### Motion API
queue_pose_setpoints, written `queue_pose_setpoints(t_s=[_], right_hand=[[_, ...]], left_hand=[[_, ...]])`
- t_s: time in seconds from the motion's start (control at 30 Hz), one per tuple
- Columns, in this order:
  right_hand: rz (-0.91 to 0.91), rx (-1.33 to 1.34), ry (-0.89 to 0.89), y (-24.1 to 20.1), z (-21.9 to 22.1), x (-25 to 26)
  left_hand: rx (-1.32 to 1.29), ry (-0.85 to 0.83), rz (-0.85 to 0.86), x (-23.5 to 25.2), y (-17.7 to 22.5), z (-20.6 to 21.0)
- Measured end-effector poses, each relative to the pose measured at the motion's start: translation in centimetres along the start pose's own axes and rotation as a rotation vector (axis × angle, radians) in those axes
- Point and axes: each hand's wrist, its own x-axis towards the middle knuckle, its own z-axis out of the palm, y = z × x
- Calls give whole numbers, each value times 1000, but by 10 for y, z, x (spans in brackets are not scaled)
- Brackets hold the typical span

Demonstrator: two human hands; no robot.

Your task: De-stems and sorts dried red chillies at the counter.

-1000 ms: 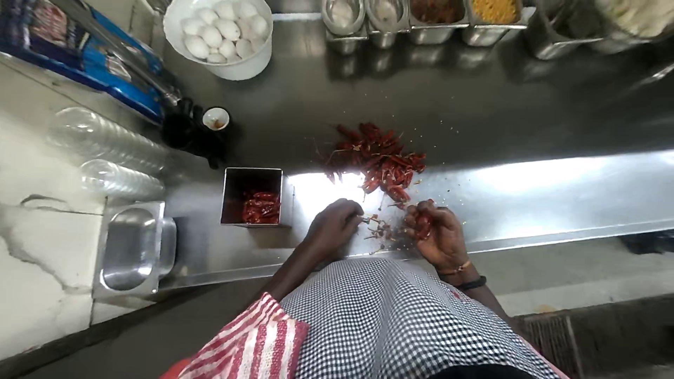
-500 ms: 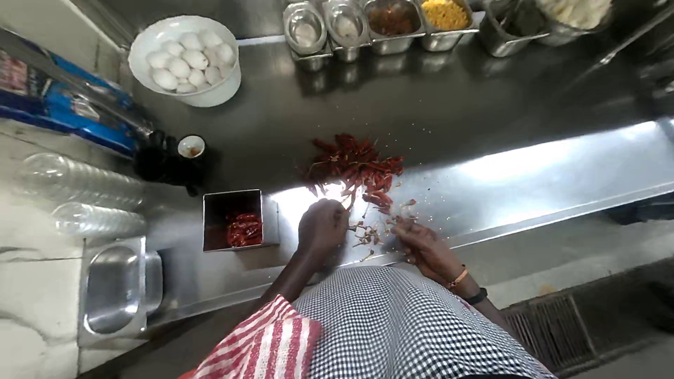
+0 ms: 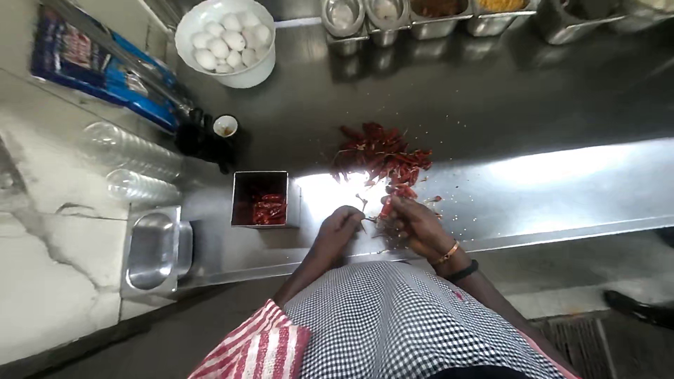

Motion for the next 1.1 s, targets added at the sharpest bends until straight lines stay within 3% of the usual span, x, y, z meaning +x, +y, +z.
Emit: queue_pose_setpoints(t_s=[0.3,0.5,0.57,0.67,0.77,0.83,0.9,0.93,1.0,1.1], right_hand=[[-64,64,-7,5,-19,-11],[-64,66,101,17,-38,-21],[-72,-78,135,15,-38,-25],[-145,-565,120,2,-40,-33],[-278,-1106,66,-5,-42,-31],[-330,-1367,8,-5,-40,-32],[-458,-1542,-21,-1,-37,-34],[-529,-1595,-12,0,-35,-33],[-705,-1654,59,2,-33,-32],[-869,-1643,238,5,-31,-24]], left_hand=[[318,42,155,30,17,-1],[678,-91,500,78,41,27],[671,-158,592,85,48,36],[724,-347,672,81,55,43],[919,-628,428,58,81,38],[825,-685,442,56,61,31],[746,-760,221,47,71,27],[683,-748,259,49,58,24],[473,-643,342,52,35,21],[162,-441,254,48,27,28]])
